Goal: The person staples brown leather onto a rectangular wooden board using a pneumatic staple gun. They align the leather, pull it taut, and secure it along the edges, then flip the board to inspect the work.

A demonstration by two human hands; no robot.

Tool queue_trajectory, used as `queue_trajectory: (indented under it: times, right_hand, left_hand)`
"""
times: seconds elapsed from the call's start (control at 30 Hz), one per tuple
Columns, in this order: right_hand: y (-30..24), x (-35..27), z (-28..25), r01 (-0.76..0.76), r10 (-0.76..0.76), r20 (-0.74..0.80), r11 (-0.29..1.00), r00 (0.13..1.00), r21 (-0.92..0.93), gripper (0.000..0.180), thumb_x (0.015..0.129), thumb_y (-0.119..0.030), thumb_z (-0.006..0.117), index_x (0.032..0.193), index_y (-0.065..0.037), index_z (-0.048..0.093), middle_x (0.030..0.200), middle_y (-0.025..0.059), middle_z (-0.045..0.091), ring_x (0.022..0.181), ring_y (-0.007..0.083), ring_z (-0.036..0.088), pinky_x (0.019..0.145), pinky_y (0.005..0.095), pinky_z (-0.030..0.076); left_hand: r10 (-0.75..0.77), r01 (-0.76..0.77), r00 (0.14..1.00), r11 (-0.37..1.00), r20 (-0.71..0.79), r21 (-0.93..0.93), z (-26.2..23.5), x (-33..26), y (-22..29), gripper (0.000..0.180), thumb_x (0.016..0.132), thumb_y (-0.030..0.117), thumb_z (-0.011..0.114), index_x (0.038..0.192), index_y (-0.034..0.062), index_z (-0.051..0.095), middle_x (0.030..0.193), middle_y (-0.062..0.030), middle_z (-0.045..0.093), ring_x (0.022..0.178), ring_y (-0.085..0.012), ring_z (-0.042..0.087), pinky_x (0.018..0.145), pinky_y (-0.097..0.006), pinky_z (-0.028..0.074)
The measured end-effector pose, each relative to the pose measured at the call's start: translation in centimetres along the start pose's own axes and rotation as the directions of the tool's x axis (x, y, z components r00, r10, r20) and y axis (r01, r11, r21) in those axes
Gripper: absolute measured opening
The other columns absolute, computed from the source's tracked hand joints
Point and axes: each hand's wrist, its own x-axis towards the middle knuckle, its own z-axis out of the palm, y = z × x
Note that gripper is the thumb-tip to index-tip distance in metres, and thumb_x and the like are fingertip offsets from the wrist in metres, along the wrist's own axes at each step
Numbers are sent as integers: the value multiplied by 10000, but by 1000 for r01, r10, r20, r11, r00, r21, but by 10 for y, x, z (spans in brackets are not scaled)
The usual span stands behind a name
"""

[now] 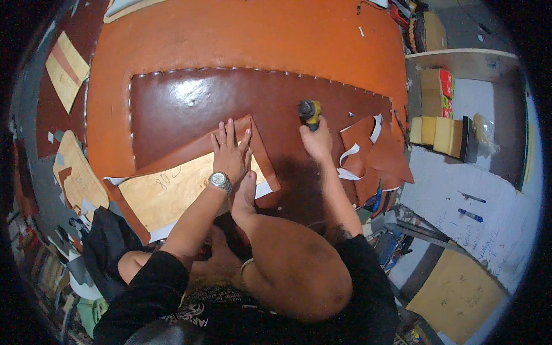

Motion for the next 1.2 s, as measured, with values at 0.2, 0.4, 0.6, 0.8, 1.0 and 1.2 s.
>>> queue_trajectory:
  times: [0.2, 0.4, 0.6, 0.8, 1.0, 1.2]
  right_hand:
    - [-51, -57, 3, -225, -34, 537, 884, 843, 411, 384, 954, -365, 760, 1074, 0, 776, 855, 14, 735, 782, 152, 690, 766, 358, 561]
    - [-86, -72, 34, 43, -83, 325, 991, 942, 127, 421, 942, -386, 751, 1020, 28, 770, 894, 169, 800, 837, 289, 785, 762, 452, 582]
    - [-88, -73, 44, 15, 42, 398, 990, 917, -138, 545, 909, -552, 690, 1118, -60, 794, 1058, 304, 761, 1076, 519, 712, 953, 595, 563]
    - [-86, -85, 37, 46, 63, 416, 968, 907, -247, 544, 911, -498, 700, 1039, 24, 776, 993, 315, 743, 1025, 500, 715, 866, 556, 575]
    - [-80, -51, 10, -7, -33, 596, 998, 802, 66, 489, 914, -412, 770, 1179, -1, 767, 989, 188, 793, 949, 282, 770, 875, 422, 587]
    - [-113, 40, -17, 380, -297, 358, 905, 885, -191, 467, 858, -406, 812, 1237, -135, 787, 1034, 178, 801, 986, 369, 777, 896, 447, 602]
  left_hand:
    - [13, -11, 999, 999, -39, 30, 7, 0, -2, 639, 1024, 424, 629, 1623, 244, 498, 1756, -292, 183, 1616, -530, 157, 1264, -710, 187]
    - [-1, 1, 1000, 999, 2, 44, 5, 1, -2, 608, 1024, 430, 625, 1598, 257, 522, 1758, -291, 191, 1620, -524, 156, 1260, -715, 189]
    - [-10, 11, 1000, 999, -22, 48, 8, 1, -2, 528, 1071, 472, 547, 1555, 266, 586, 1764, -271, 198, 1630, -499, 150, 1278, -694, 164]
    - [1, -2, 999, 1000, 38, 23, 2, -3, -2, 486, 1067, 463, 557, 1513, 286, 633, 1757, -286, 209, 1626, -506, 154, 1271, -701, 176]
    - [-26, -16, 994, 931, -110, -365, -28, -29, -43, 477, 1007, 270, 656, 1475, 180, 656, 1702, -252, 363, 1593, -485, 281, 1301, -617, 211]
    - [-571, 509, 639, 816, -515, -274, -69, -166, -227, 440, 1060, 200, 597, 1445, -13, 612, 1575, -255, 536, 1522, -454, 399, 1270, -532, 279]
